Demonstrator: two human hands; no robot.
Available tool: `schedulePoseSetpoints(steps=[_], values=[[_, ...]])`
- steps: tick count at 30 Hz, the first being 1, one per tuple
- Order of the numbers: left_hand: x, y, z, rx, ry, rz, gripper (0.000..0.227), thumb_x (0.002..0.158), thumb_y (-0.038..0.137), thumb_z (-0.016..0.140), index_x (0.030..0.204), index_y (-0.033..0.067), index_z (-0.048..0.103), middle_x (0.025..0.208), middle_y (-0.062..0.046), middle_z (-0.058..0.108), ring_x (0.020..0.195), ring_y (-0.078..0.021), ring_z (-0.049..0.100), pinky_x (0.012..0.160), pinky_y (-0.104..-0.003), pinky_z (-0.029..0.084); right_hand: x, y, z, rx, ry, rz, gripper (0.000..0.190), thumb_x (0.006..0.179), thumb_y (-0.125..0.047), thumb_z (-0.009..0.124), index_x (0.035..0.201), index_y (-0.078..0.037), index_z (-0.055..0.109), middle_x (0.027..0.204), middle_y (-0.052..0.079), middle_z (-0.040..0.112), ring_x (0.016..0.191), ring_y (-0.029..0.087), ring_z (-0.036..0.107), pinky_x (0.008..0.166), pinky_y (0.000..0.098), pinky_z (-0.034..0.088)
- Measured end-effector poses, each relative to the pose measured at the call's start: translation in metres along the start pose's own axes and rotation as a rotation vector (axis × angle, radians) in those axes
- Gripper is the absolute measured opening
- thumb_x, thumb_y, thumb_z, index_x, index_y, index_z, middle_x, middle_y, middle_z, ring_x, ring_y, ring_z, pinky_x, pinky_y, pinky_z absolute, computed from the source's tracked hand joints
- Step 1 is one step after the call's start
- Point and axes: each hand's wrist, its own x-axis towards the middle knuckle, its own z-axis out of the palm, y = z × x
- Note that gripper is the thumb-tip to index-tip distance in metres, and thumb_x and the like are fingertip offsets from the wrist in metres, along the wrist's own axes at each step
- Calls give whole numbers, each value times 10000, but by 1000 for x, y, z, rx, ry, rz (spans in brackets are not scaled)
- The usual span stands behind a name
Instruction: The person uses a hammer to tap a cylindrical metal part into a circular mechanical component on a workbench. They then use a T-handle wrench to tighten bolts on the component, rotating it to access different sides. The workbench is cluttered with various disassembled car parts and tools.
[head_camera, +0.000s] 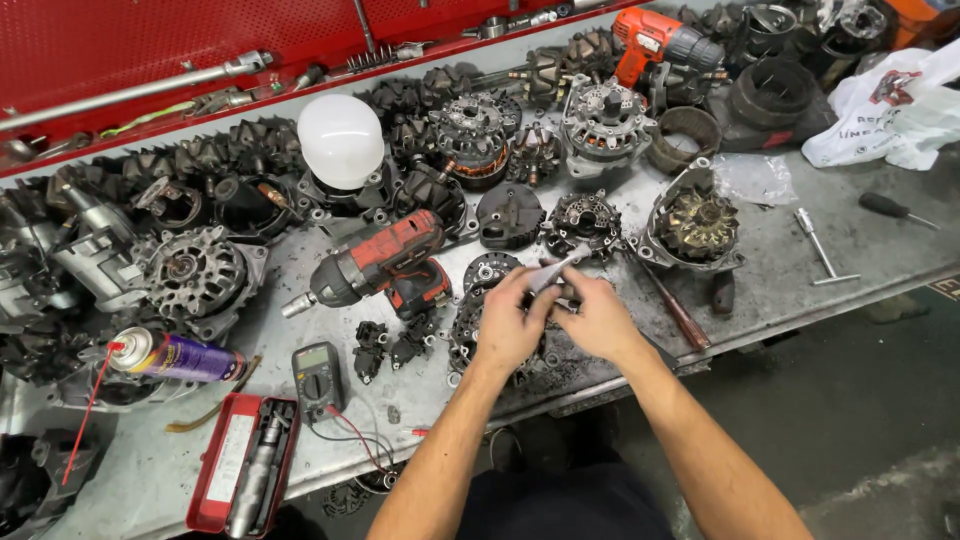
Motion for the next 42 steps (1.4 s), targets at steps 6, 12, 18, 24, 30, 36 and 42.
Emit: schedulePoseSetpoints(steps=[6,12,18,24,30,36,42], values=[[0,-14,4,92,53,-121,337,685,364,937,753,136,698,716,-28,698,742,-235,730,671,-329,581,6,21,13,-92,9,91,568,704,-19,747,1259,-138,731,1099,199,770,1168,441,668,1135,545,432],[28,30,-33,604,-468,-87,556,804,568,700,1028,58,705,964,-143,699,1020,-405,670,865,-558,561,3,23,18,214,199,-3,162,962,-120,695,1086,-67,786,961,176,790,995,321,742,932,491,566],[55,-14,-18,973,-908,178,573,656,641,658,1107,303,764,1188,-38,653,1197,-303,563,1011,-460,473,-7,30,-6,473,525,26,169,1030,-94,630,1152,-56,740,1047,125,757,1014,208,676,964,411,552],[72,-28,0,1064,-1077,204,550,705,617,588,1138,320,754,1194,-22,680,1202,-273,566,1003,-446,438,-46,64,-39,508,722,194,184,996,-104,728,1166,-36,727,1003,161,732,930,214,668,869,395,582],[96,-1,-15,886,-1152,96,560,847,559,593,1243,183,718,1317,-82,662,1333,-321,531,1094,-490,444,-82,131,-51,777,793,327,100,1058,-148,662,1125,-73,669,805,186,692,689,261,721,610,385,615],[106,31,-37,773,-847,31,659,972,544,570,1370,19,582,1449,-185,552,1350,-418,514,1044,-582,506,-97,131,-49,733,725,362,137,972,-127,740,1088,-72,693,766,123,680,653,197,682,577,305,579],[61,0,-81,488,-806,-246,664,1071,509,297,1236,-40,633,1274,-304,651,1265,-485,574,1106,-571,447,-96,96,-54,756,600,170,554,870,-51,725,1388,-16,532,935,114,559,667,133,568,518,246,533]])
